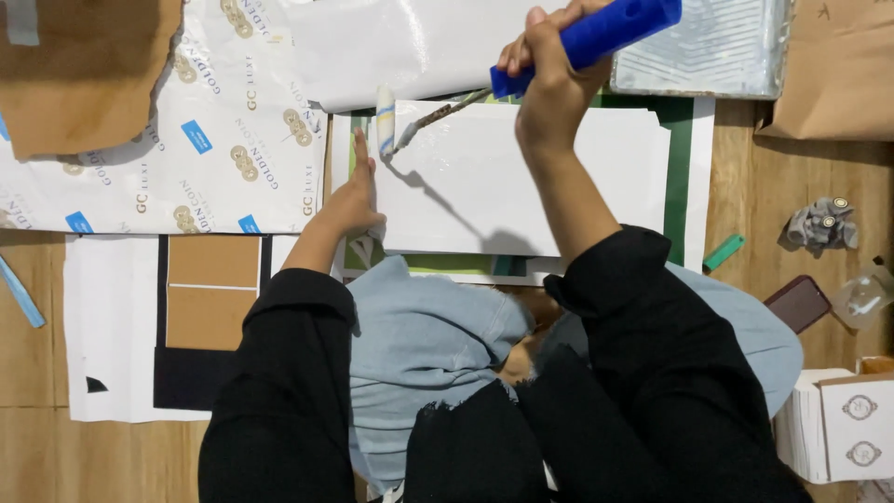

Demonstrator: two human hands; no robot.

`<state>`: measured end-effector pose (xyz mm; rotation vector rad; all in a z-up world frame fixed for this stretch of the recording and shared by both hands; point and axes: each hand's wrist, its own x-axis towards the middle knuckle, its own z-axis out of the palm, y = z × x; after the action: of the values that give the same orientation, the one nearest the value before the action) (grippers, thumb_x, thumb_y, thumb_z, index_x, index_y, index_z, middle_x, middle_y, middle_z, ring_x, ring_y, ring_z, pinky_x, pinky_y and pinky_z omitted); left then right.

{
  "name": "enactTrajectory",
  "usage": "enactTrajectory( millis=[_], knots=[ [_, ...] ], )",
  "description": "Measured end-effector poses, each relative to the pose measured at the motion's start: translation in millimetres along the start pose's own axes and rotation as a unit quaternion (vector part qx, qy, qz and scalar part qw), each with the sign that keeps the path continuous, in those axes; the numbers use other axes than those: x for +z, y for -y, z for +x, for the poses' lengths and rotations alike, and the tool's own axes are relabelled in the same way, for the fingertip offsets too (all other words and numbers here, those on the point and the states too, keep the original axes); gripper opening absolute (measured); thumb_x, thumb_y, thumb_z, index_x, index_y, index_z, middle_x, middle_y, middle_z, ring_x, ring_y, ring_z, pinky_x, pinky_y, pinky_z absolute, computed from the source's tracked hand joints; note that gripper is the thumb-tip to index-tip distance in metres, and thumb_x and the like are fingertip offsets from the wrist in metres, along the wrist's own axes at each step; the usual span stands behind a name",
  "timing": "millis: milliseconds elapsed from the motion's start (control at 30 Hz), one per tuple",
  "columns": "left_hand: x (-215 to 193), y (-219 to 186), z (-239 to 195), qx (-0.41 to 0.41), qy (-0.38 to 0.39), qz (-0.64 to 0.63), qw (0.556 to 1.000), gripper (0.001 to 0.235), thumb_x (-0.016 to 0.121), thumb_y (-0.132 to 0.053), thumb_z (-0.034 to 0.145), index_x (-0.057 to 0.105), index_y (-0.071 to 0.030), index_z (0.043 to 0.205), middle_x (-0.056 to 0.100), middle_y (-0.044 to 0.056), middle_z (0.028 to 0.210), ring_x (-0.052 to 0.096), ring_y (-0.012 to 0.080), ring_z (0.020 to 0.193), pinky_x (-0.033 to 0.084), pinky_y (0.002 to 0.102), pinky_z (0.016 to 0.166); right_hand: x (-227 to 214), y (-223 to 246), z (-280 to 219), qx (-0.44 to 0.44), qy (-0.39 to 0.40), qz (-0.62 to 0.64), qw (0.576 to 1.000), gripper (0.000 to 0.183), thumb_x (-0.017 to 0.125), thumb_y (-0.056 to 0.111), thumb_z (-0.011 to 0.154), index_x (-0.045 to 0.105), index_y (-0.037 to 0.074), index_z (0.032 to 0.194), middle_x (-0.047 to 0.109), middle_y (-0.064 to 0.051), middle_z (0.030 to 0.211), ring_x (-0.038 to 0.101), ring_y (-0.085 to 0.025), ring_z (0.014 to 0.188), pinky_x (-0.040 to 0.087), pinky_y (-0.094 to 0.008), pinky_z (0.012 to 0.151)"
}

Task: The person sits on the floor and uses a blue-handled roller to apply a clear adhesive to a white sheet. They then place brown cardboard rectangles onto the adhesive-covered surface and press them down.

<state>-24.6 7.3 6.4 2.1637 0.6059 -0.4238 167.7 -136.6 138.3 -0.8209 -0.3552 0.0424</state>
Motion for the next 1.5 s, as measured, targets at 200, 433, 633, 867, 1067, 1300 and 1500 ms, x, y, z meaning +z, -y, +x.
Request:
enactTrajectory(
  millis=[200,433,633,867,1067,1300,1500],
  knots=[
    [-2.4,-3.9,-1.5,-0.001,0.004,-0.007,1.000,0.124,0.064,0.009,0.073,-0.042,-0.030,0.125,0.008,0.023,0.154,0.053,0.0228,0.047,0.047,0.030,0.049,-86.7,22.8,43.9,0.062,-0.026,-0.054,0.996,0.019,0.062,-0.011,0.083,0.055,0.005,0.076,0.049,-0.003,0.053,0.050,-0.016,0.041,0.047,-0.029,0.042],
    [-6.8,-14.6,-4.4,-0.023,0.011,0.000,1.000,0.126,0.065,0.009,0.072,-0.042,-0.030,0.125,0.011,0.022,0.154,0.058,0.0231,0.052,0.049,0.030,0.049,-220.9,118.8,100.2,-0.041,-0.228,-0.151,0.961,0.031,0.068,0.001,0.069,0.043,0.006,0.051,0.032,-0.005,0.048,0.035,-0.019,0.039,0.034,-0.036,0.040],
    [-3.5,-41.1,-2.6,-0.081,0.028,0.113,0.990,0.119,0.059,0.013,0.071,-0.034,-0.025,0.135,-0.017,0.015,0.154,0.049,0.0225,0.050,0.042,0.030,0.047,-127.2,131.4,-0.7,-0.114,-0.130,-0.190,0.967,0.024,0.059,-0.015,0.097,0.053,0.008,0.101,0.052,-0.011,0.071,0.047,-0.019,0.049,0.047,-0.032,0.046],
    [7.3,-54.6,-1.2,-0.095,0.040,0.304,0.947,0.106,0.044,0.017,0.071,-0.019,-0.025,0.146,-0.003,0.024,0.152,0.033,0.0540,0.125,0.046,0.051,0.082,-135.6,134.0,-21.4,-0.064,-0.015,-0.180,0.981,0.029,0.053,-0.020,0.087,0.044,0.007,0.094,0.045,-0.012,0.056,0.051,-0.025,0.046,0.052,-0.038,0.052],
    [11.7,-65.5,-0.6,-0.106,0.082,0.360,0.923,0.097,0.039,0.013,0.083,-0.021,-0.033,0.145,-0.007,0.016,0.155,0.016,0.0415,0.138,0.036,0.044,0.103,-156.2,185.7,-11.9,-0.025,-0.165,-0.202,0.965,0.028,0.057,-0.016,0.081,0.048,0.011,0.082,0.044,-0.005,0.059,0.045,-0.017,0.047,0.045,-0.033,0.046],
    [18.1,-48.2,-1.0,-0.069,0.052,0.451,0.888,0.094,0.038,0.010,0.085,-0.022,-0.032,0.145,0.000,0.020,0.154,0.027,0.0331,0.137,0.031,0.039,0.107,-125.2,147.3,-81.1,-0.001,0.089,-0.106,0.990,0.025,0.046,-0.007,0.089,0.034,0.014,0.090,0.031,-0.004,0.062,0.034,-0.017,0.045,0.039,-0.032,0.047],
    [10.9,-40.2,-5.8,-0.054,0.056,0.438,0.895,0.083,0.036,-0.005,0.089,-0.015,-0.036,0.147,0.009,0.010,0.155,0.038,0.0491,0.125,0.037,0.045,0.102,-210.7,179.2,-48.0,-0.051,-0.026,-0.168,0.984,0.028,0.048,-0.014,0.084,0.044,0.013,0.074,0.038,-0.002,0.055,0.041,-0.017,0.043,0.043,-0.033,0.043]
  ],
)
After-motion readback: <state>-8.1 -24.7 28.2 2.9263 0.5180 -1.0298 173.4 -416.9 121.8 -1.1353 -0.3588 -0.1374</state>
